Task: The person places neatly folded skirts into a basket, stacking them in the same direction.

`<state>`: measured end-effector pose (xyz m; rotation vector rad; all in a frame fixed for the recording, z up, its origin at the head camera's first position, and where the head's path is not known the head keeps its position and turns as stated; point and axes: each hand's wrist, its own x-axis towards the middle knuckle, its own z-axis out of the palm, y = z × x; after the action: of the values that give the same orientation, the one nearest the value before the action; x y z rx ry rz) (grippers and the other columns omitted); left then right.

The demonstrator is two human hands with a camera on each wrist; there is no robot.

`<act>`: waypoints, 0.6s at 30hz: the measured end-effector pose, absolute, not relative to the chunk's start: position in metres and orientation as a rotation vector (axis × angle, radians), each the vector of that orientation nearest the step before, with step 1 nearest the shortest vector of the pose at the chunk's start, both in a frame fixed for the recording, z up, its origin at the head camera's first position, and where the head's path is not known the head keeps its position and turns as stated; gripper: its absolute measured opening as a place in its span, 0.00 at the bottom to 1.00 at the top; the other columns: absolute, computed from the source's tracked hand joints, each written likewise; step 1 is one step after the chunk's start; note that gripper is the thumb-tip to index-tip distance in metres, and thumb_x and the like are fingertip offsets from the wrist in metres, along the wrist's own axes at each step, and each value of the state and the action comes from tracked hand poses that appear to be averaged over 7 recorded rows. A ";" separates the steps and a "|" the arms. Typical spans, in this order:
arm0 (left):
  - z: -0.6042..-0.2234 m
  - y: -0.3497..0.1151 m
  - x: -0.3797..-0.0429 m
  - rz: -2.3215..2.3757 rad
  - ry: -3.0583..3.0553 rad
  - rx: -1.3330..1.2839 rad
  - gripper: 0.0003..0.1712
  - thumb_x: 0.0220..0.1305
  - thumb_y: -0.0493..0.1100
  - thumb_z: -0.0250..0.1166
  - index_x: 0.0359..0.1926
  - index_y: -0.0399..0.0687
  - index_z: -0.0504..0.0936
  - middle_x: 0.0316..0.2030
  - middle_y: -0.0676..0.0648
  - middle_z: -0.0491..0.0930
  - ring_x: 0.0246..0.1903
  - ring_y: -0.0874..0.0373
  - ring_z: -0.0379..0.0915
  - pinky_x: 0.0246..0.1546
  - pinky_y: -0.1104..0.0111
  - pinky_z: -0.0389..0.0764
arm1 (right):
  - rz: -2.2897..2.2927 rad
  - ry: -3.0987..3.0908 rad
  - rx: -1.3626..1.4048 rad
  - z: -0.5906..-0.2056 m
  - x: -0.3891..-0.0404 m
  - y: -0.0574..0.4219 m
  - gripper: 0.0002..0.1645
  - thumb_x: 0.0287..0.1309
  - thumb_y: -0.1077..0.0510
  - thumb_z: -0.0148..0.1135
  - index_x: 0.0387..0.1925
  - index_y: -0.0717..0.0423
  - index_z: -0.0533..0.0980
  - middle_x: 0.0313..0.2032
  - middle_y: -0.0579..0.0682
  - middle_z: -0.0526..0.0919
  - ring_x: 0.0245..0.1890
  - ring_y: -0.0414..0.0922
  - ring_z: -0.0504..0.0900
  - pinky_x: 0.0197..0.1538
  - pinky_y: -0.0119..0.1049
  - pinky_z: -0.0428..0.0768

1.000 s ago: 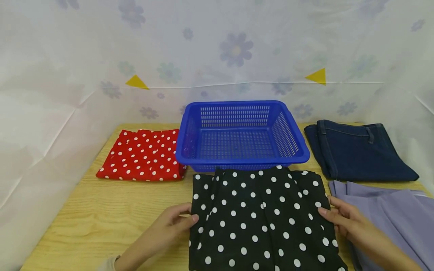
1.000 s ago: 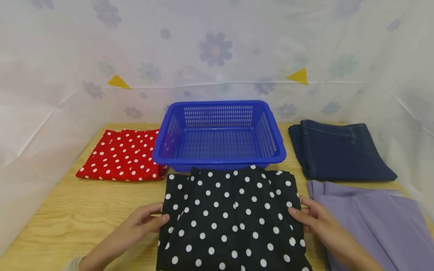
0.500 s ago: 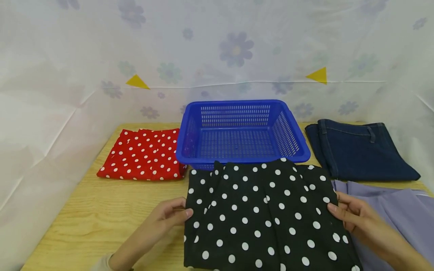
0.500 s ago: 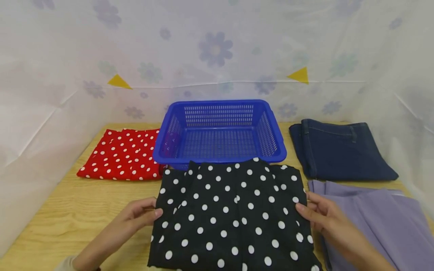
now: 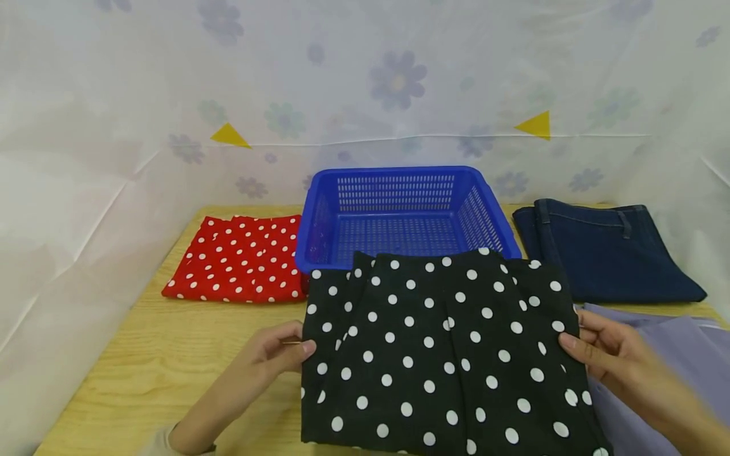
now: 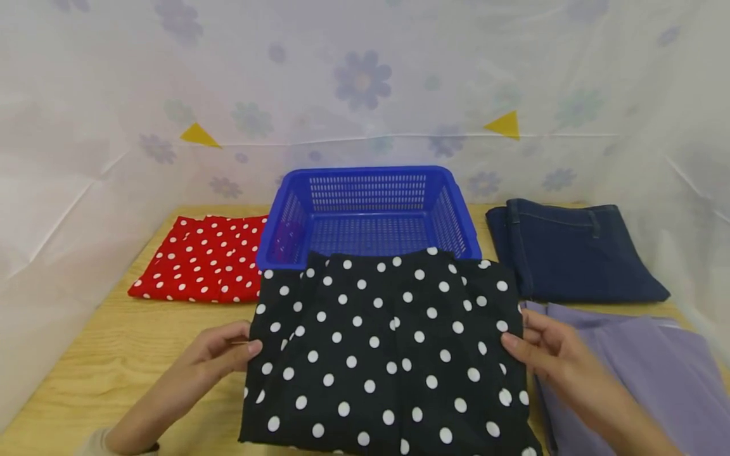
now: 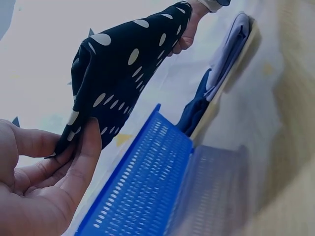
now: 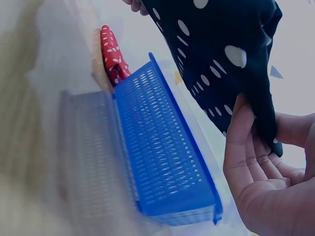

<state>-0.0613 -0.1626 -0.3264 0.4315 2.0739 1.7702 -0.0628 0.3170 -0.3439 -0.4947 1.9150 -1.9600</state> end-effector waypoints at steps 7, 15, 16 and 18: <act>-0.313 -0.163 -0.078 1.785 2.149 0.463 0.16 0.70 0.41 0.56 0.52 0.33 0.76 0.44 0.37 0.79 0.41 0.49 0.82 0.44 0.62 0.83 | -1.992 1.984 -0.521 -0.325 -0.086 0.309 0.27 0.70 0.74 0.39 0.60 0.49 0.71 0.46 0.53 0.84 0.45 0.45 0.84 0.45 0.34 0.82; -0.305 -0.161 -0.111 1.802 2.247 0.419 0.13 0.70 0.40 0.57 0.47 0.32 0.75 0.41 0.39 0.78 0.40 0.51 0.81 0.43 0.63 0.83 | -1.975 2.066 -0.506 -0.303 -0.119 0.294 0.12 0.71 0.69 0.43 0.48 0.59 0.72 0.35 0.47 0.81 0.34 0.40 0.80 0.35 0.33 0.80; -0.303 -0.160 -0.115 1.804 2.254 0.414 0.13 0.70 0.40 0.57 0.47 0.32 0.75 0.42 0.40 0.78 0.40 0.52 0.81 0.43 0.64 0.83 | -1.961 2.090 -0.488 -0.301 -0.124 0.292 0.10 0.71 0.68 0.44 0.47 0.59 0.72 0.33 0.47 0.80 0.33 0.40 0.79 0.33 0.34 0.79; -0.299 -0.160 -0.122 1.806 2.265 0.409 0.13 0.71 0.41 0.57 0.47 0.32 0.74 0.42 0.40 0.78 0.40 0.51 0.80 0.44 0.64 0.83 | -1.949 2.133 -0.441 -0.297 -0.132 0.288 0.06 0.71 0.65 0.47 0.43 0.59 0.72 0.32 0.46 0.77 0.31 0.40 0.77 0.32 0.34 0.77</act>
<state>-0.1224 -0.1600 -0.2993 0.4092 2.2652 1.8065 -0.1325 0.2876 -0.2975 -0.4408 2.1330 -1.9490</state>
